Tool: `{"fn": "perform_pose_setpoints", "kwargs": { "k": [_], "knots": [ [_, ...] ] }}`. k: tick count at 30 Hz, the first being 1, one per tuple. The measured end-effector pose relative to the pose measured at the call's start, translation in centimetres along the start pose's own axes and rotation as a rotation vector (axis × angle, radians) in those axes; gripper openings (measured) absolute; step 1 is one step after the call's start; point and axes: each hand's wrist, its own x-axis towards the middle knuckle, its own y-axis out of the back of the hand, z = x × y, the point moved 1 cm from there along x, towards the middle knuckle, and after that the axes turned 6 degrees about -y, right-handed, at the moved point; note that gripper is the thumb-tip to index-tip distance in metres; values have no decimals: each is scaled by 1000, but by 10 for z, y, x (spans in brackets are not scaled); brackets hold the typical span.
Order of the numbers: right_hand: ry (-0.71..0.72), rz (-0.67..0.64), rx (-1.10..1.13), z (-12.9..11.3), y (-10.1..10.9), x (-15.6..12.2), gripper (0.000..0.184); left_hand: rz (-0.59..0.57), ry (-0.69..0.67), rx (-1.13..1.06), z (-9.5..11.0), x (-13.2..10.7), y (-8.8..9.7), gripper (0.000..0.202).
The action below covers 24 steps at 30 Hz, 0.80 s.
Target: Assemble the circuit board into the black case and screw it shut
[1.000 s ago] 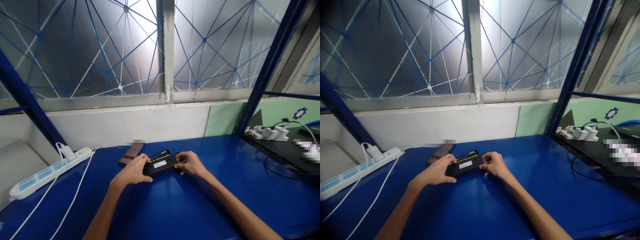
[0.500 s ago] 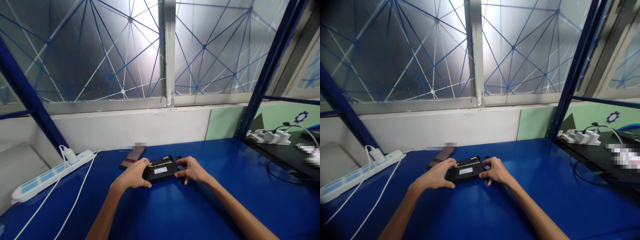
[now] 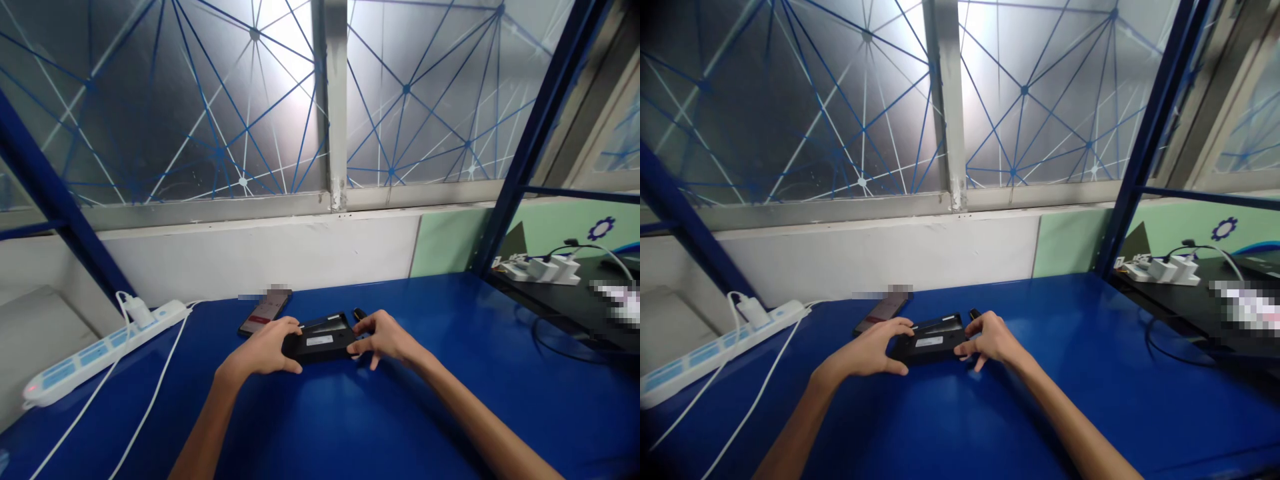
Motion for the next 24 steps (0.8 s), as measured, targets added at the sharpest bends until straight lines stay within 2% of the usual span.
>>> {"fn": "perform_pose_setpoints", "kwargs": {
  "k": [6,10,13,18,21,24],
  "knots": [
    [14,-26,-2,1,5,2,32,-15,-11,-3,0,-1,1,67],
    [37,-40,-33,3,8,3,34,30,-50,1,8,0,-1,69],
    [45,-51,-33,1,8,1,37,59,-62,11,14,2,-6,77],
    [72,-71,-45,-1,4,-3,39,37,-51,37,15,7,-14,88],
    [87,-68,-79,1,4,-2,36,25,-52,24,16,11,-20,85],
    [99,-45,-133,3,6,0,31,64,-58,13,22,15,-27,81]
  ]
}}
